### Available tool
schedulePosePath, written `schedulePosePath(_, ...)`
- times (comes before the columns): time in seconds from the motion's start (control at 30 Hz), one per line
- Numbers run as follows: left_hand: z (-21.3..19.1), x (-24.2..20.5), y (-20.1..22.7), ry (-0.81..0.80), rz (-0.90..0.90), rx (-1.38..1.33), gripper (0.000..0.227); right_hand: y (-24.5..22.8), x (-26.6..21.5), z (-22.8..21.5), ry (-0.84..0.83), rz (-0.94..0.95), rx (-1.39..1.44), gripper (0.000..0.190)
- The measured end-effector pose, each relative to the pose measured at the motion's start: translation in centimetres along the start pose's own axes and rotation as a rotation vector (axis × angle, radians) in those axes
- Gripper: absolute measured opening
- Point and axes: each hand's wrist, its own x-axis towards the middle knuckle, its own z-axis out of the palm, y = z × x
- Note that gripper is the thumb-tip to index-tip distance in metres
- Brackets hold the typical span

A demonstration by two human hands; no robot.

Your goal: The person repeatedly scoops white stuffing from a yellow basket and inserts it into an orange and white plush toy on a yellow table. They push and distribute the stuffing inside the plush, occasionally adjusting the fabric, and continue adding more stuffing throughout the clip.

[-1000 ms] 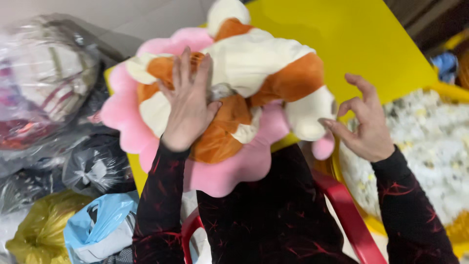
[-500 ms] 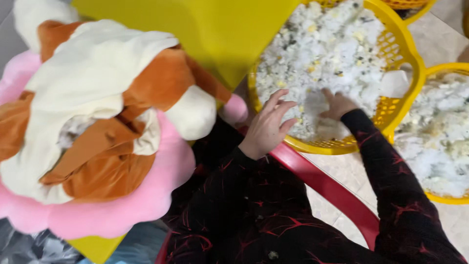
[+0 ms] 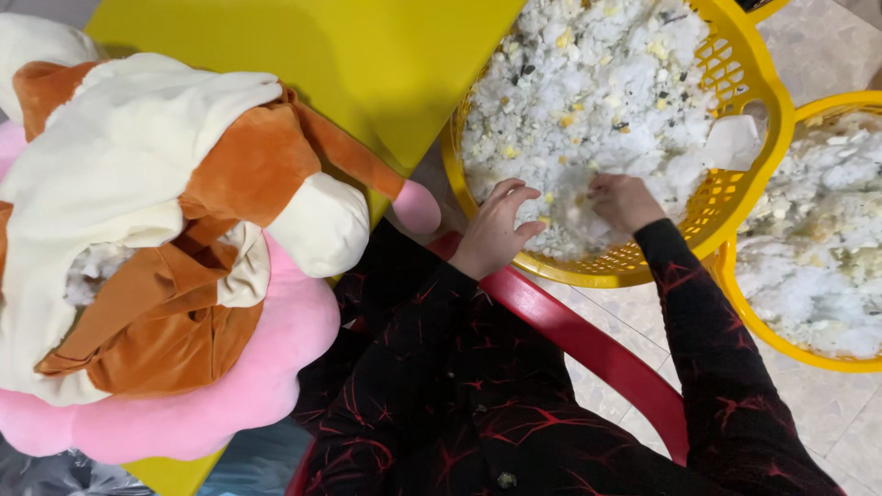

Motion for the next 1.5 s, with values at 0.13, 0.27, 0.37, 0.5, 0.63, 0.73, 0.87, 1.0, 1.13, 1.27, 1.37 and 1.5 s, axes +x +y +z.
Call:
schedulePosePath(0.13,2.2,2.0,-0.4,-0.131,-0.054,-0.066,0.089,-3.5,-1.6,-5.3,0.063,0.049,0.283,0.027)
schedulePosePath(0.27,4.9,3.4,-0.2,-0.112,0.009,-0.173,0.138,-6.8,-2.5,-5.8,0.087,0.025,0.733,0.024)
schedulePosePath(0.37,6.6,4.1,-0.7,-0.108,-0.293,-0.528,0.123,-8.8,-2.8,-6.3,0.0,0.082,0.936,0.033)
schedulePosePath(0.5,7.6,4.6,-2.7,-0.059,-0.516,-0.86,0.077,-10.2,-3.8,-8.9,-0.156,0.055,0.733,0.058)
schedulePosePath(0.63,7.2,4.6,-3.9,0.036,-0.424,-0.875,0.054,-9.7,-4.4,-11.1,0.083,0.211,0.013,0.069)
schedulePosePath(0.73,6.6,5.1,-3.3,0.014,-0.481,-1.056,0.058,-8.2,-4.0,-11.2,0.236,0.115,0.03,0.06)
schedulePosePath(0.87,6.4,5.3,-1.6,-0.039,-0.543,-1.302,0.056,-6.0,-4.0,-9.8,0.087,0.153,0.395,0.071)
schedulePosePath(1.0,6.4,6.1,-0.5,-0.127,-0.444,-1.489,0.053,-5.2,-3.8,-10.3,0.014,0.269,0.768,0.083)
schedulePosePath(1.13,6.7,6.1,0.1,-0.177,-0.427,-1.528,0.049,-6.3,-4.7,-11.0,-0.103,0.298,0.858,0.096)
schedulePosePath(1.27,6.6,7.1,1.9,-0.159,-0.455,-1.376,0.051,-8.6,-6.0,-12.6,0.053,0.082,0.684,0.089)
schedulePosePath(1.37,5.1,7.0,3.4,-0.081,-0.413,-1.232,0.051,-11.4,-6.4,-13.7,-0.083,-0.059,0.889,0.082)
schedulePosePath(1.5,0.2,4.6,7.0,0.104,-0.121,-0.957,0.061,-17.8,-6.6,-15.0,-0.078,-0.176,0.69,0.078)
